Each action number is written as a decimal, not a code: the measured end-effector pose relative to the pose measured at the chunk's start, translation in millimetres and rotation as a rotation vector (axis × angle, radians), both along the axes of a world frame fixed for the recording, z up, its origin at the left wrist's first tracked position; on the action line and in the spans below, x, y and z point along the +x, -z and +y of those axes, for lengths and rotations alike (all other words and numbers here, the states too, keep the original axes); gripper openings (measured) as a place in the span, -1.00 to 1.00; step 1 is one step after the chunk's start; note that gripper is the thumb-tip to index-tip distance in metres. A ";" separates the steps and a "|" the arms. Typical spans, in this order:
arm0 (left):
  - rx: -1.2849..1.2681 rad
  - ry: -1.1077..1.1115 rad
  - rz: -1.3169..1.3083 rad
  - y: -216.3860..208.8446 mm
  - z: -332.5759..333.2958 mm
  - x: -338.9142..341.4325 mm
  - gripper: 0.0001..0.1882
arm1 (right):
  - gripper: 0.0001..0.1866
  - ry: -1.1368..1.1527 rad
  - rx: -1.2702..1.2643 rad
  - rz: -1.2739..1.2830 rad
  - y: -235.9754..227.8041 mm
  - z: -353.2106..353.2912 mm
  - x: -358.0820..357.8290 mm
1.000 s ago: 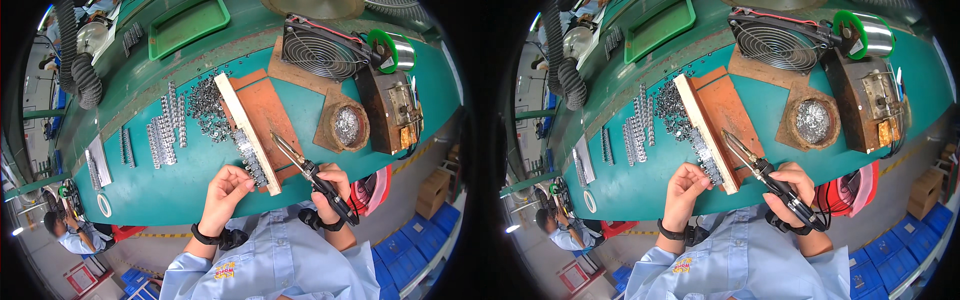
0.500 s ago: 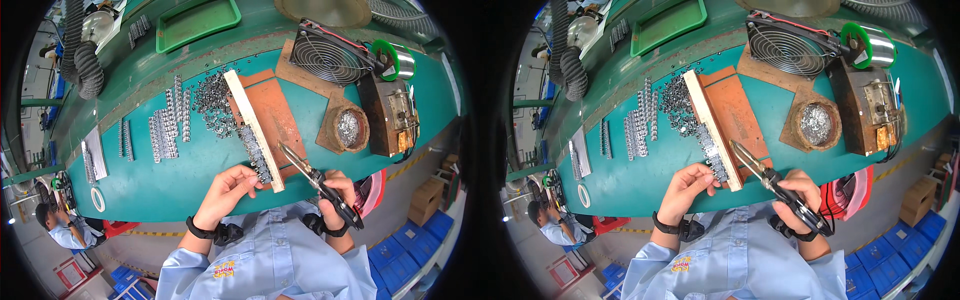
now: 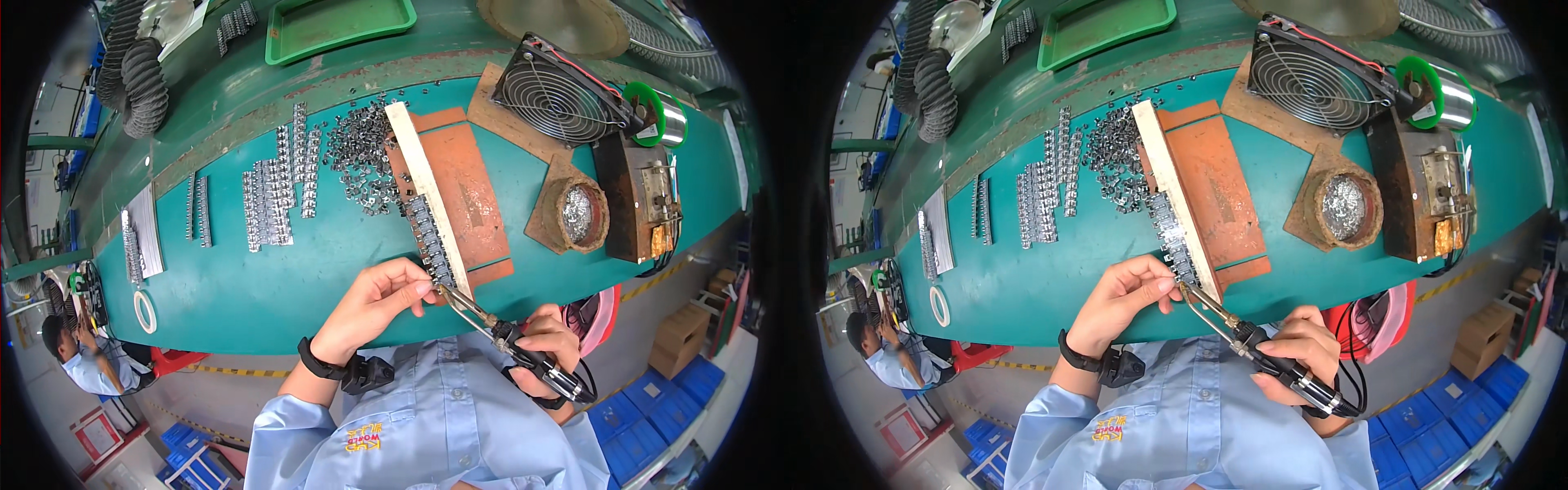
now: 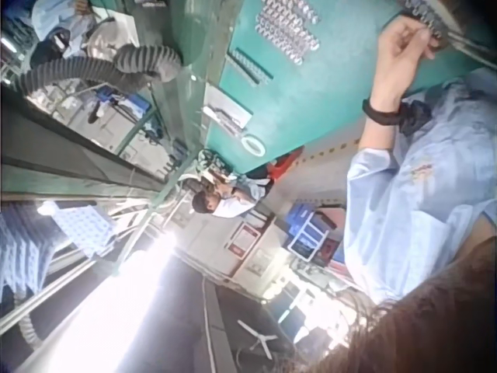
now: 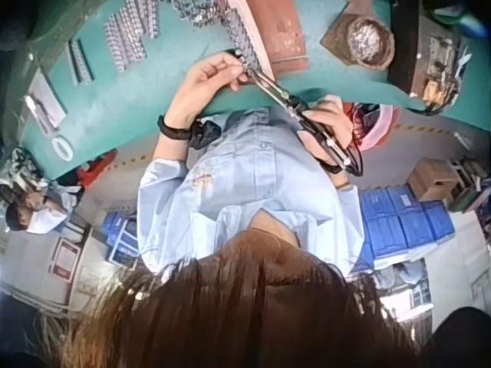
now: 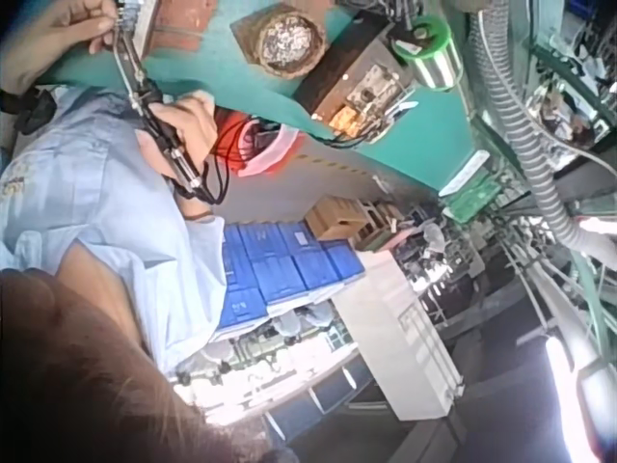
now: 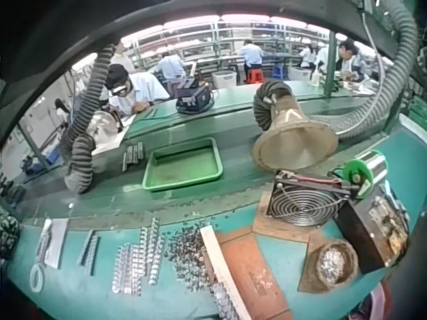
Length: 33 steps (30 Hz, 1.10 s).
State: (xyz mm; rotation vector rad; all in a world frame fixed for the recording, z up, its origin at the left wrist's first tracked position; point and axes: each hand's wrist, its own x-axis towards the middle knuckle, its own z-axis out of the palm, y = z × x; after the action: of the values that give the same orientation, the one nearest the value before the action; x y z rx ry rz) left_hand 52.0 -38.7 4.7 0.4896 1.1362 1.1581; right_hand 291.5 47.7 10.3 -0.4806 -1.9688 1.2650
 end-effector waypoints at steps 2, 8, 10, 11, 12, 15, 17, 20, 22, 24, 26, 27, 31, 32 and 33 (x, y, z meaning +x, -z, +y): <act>0.001 -0.003 -0.003 0.6 -0.9 0.3 -0.88 | -0.66 0.006 -0.008 -0.004 0.9 -0.6 -1.2; 0.011 -0.001 0.003 0.8 -1.0 -0.1 -0.88 | -0.66 0.016 -0.028 -0.025 1.2 -0.8 -2.9; 0.012 -0.005 0.003 0.6 -1.0 0.1 -0.87 | -0.66 0.017 -0.032 -0.028 1.0 -1.1 -3.0; 0.013 -0.006 0.003 0.5 -1.0 0.2 -0.87 | -0.66 0.019 -0.035 -0.030 0.8 -1.3 -3.1; 0.015 -0.005 0.002 0.5 -0.8 0.3 -0.87 | -0.66 0.023 -0.038 -0.033 0.7 -1.3 -2.9; 0.026 -0.010 -0.002 2.1 -0.8 0.8 -0.87 | -0.66 0.024 -0.034 -0.040 0.3 -1.5 -2.4; 0.032 -0.012 -0.003 2.2 -0.9 1.2 -0.87 | -0.66 0.024 -0.032 -0.043 0.0 -1.4 -2.1; 0.016 -0.015 0.008 1.7 -1.5 1.3 -0.87 | -0.66 0.020 -0.030 -0.059 -1.0 -1.3 -1.9; 0.019 0.004 0.017 2.8 -2.0 -0.7 -0.86 | -0.66 0.036 -0.033 -0.047 -0.6 -2.3 -1.3; 0.024 0.044 0.034 4.0 -2.2 -2.6 -0.85 | -0.66 0.068 -0.040 -0.023 -0.3 -3.7 -0.5; 0.010 0.033 0.032 2.8 -1.6 -2.1 -0.86 | -0.65 0.068 -0.048 -0.015 -0.9 -4.0 0.7; -0.004 0.024 0.031 1.8 -1.1 -1.6 -0.86 | -0.65 0.070 -0.056 -0.006 -1.2 -3.9 1.5; -0.008 0.003 0.021 -0.9 -0.4 -0.4 -0.87 | -0.65 0.046 -0.047 -0.018 -0.8 -3.6 3.3; -0.003 -0.002 0.016 -1.4 -0.2 -0.1 -0.87 | -0.65 0.033 -0.039 -0.029 -0.9 -3.6 3.7; -0.003 -0.001 0.016 -1.7 0.0 0.2 -0.87 | -0.65 0.034 -0.039 -0.029 -1.0 -3.6 3.6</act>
State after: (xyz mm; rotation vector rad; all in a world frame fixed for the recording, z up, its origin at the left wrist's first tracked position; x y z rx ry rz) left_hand 52.2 -38.7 6.4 0.4969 1.1521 1.1545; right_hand 295.1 44.0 11.4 -0.5520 -1.9548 1.2833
